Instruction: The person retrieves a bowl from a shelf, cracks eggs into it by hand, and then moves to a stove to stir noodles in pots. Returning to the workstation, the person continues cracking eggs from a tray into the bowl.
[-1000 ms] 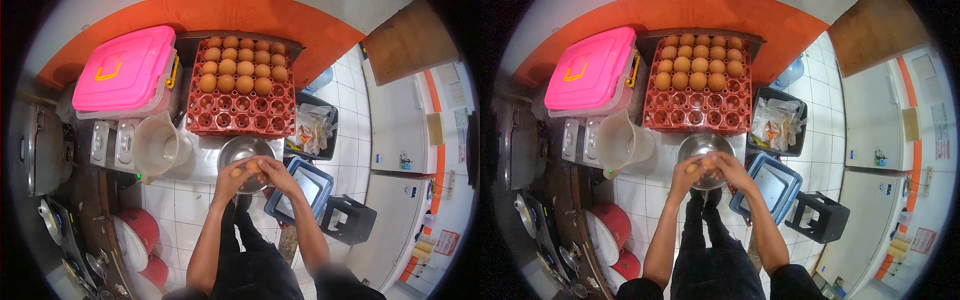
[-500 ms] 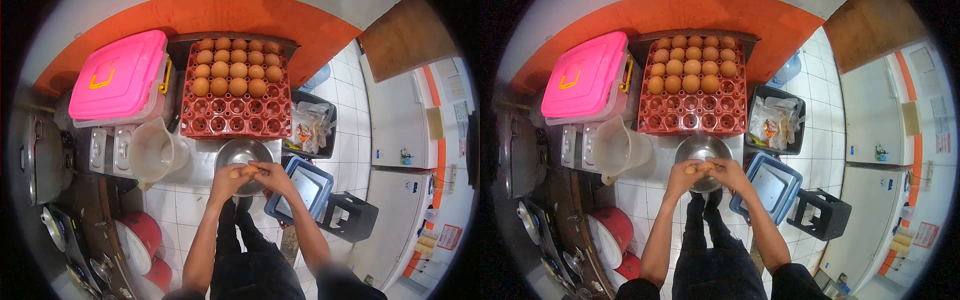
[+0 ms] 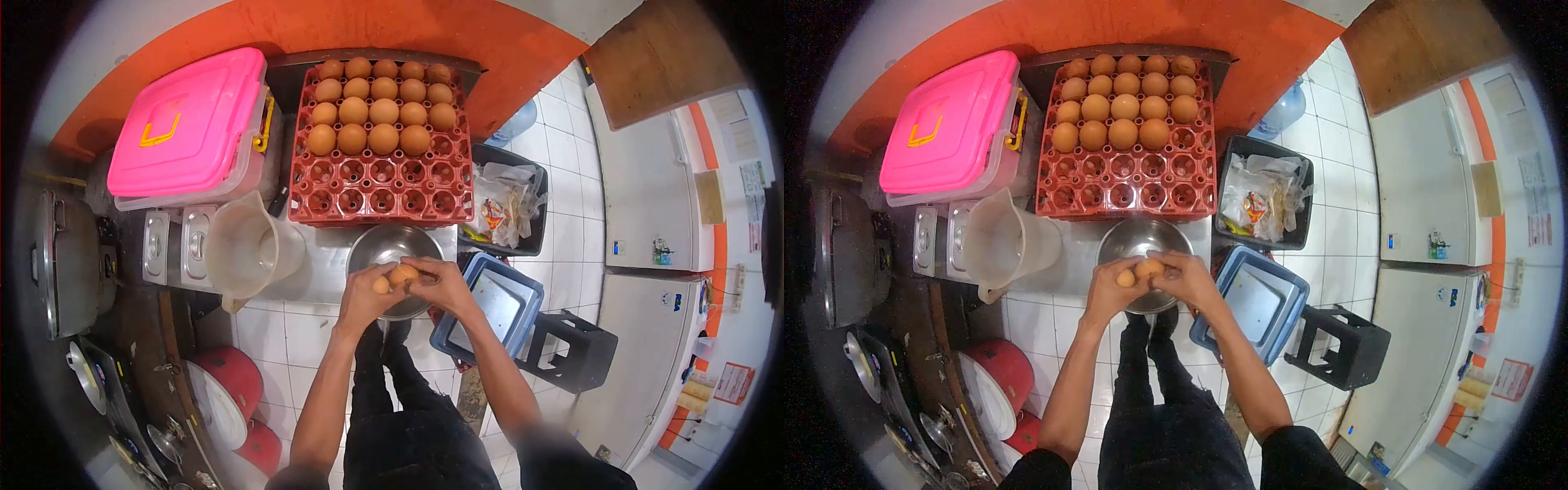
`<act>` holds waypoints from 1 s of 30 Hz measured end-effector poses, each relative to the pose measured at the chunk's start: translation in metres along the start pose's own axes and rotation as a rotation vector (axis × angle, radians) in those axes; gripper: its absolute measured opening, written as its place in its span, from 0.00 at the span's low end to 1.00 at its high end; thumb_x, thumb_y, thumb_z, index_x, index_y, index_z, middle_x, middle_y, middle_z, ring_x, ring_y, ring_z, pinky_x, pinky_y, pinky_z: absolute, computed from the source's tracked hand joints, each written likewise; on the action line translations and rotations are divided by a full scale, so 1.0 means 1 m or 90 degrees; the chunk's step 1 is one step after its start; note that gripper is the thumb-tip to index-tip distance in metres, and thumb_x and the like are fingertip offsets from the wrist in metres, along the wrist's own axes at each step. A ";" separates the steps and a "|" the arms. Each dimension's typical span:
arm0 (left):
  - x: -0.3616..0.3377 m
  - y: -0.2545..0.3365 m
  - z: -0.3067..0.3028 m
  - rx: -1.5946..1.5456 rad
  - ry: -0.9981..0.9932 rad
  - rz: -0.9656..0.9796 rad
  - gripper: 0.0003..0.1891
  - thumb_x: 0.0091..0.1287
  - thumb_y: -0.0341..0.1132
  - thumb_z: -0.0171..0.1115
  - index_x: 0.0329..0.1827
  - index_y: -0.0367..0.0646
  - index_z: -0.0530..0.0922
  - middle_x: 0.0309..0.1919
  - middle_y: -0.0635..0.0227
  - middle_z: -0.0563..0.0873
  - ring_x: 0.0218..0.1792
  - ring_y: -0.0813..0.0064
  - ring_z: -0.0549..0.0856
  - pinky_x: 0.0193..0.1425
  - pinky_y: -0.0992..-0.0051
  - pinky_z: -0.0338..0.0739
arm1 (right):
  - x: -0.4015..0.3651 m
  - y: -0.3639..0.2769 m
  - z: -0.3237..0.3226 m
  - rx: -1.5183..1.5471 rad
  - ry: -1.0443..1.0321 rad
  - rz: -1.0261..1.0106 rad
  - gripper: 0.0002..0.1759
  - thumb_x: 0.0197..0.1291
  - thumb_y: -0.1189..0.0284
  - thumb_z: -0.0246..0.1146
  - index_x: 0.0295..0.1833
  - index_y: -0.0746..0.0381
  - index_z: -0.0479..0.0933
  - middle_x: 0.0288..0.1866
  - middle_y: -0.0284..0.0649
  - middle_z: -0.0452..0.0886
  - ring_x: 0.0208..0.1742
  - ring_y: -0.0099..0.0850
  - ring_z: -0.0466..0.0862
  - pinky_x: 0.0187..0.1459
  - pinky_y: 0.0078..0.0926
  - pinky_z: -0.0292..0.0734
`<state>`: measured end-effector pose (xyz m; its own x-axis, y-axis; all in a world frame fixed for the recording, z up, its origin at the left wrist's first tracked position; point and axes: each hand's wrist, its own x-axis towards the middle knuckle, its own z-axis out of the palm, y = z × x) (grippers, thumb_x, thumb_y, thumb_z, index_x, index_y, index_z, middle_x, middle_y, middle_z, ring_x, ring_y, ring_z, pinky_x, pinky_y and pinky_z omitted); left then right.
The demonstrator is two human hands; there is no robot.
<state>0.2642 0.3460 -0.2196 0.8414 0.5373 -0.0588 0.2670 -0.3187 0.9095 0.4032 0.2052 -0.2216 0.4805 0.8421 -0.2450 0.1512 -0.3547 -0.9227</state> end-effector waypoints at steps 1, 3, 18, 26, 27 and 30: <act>0.000 -0.003 0.001 -0.020 0.002 -0.007 0.19 0.56 0.33 0.76 0.50 0.35 0.87 0.39 0.53 0.91 0.39 0.66 0.91 0.47 0.71 0.83 | 0.001 0.002 0.000 -0.002 0.000 0.009 0.27 0.55 0.77 0.68 0.64 0.63 0.81 0.52 0.43 0.85 0.48 0.23 0.84 0.52 0.22 0.80; -0.001 -0.010 0.004 -0.060 0.005 -0.020 0.19 0.55 0.33 0.76 0.50 0.36 0.87 0.39 0.53 0.90 0.39 0.66 0.90 0.47 0.71 0.83 | 0.001 0.005 0.001 0.031 -0.009 0.033 0.27 0.55 0.78 0.68 0.64 0.62 0.82 0.52 0.43 0.85 0.48 0.25 0.84 0.52 0.23 0.81; -0.002 0.016 -0.032 0.127 -0.076 0.065 0.21 0.56 0.31 0.72 0.55 0.42 0.85 0.50 0.60 0.87 0.46 0.58 0.88 0.51 0.67 0.83 | 0.002 -0.015 -0.021 -0.230 -0.016 -0.265 0.23 0.54 0.80 0.67 0.59 0.59 0.83 0.54 0.42 0.82 0.55 0.42 0.82 0.57 0.33 0.79; -0.007 0.011 -0.038 0.156 0.086 0.010 0.20 0.59 0.28 0.70 0.56 0.42 0.85 0.50 0.60 0.86 0.47 0.57 0.88 0.52 0.64 0.83 | 0.013 -0.005 -0.012 -0.266 0.060 -0.134 0.22 0.56 0.79 0.66 0.58 0.60 0.82 0.56 0.44 0.80 0.60 0.45 0.79 0.60 0.39 0.77; -0.012 0.010 -0.039 0.143 0.108 -0.016 0.20 0.59 0.28 0.70 0.56 0.42 0.85 0.50 0.59 0.87 0.48 0.57 0.88 0.52 0.64 0.83 | 0.018 0.001 -0.006 -0.299 0.054 -0.152 0.22 0.56 0.77 0.67 0.58 0.60 0.81 0.57 0.44 0.80 0.61 0.45 0.79 0.62 0.40 0.76; -0.025 0.008 -0.043 0.117 0.199 -0.039 0.20 0.58 0.26 0.70 0.56 0.39 0.84 0.48 0.57 0.87 0.47 0.56 0.88 0.53 0.64 0.82 | 0.032 0.019 0.023 -0.426 0.039 -0.187 0.24 0.55 0.71 0.68 0.60 0.58 0.81 0.61 0.44 0.79 0.64 0.46 0.77 0.65 0.43 0.74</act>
<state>0.2252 0.3637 -0.1933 0.6442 0.7636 0.0444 0.4159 -0.3985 0.8175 0.4021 0.2344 -0.2541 0.3837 0.9233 0.0190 0.7671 -0.3072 -0.5632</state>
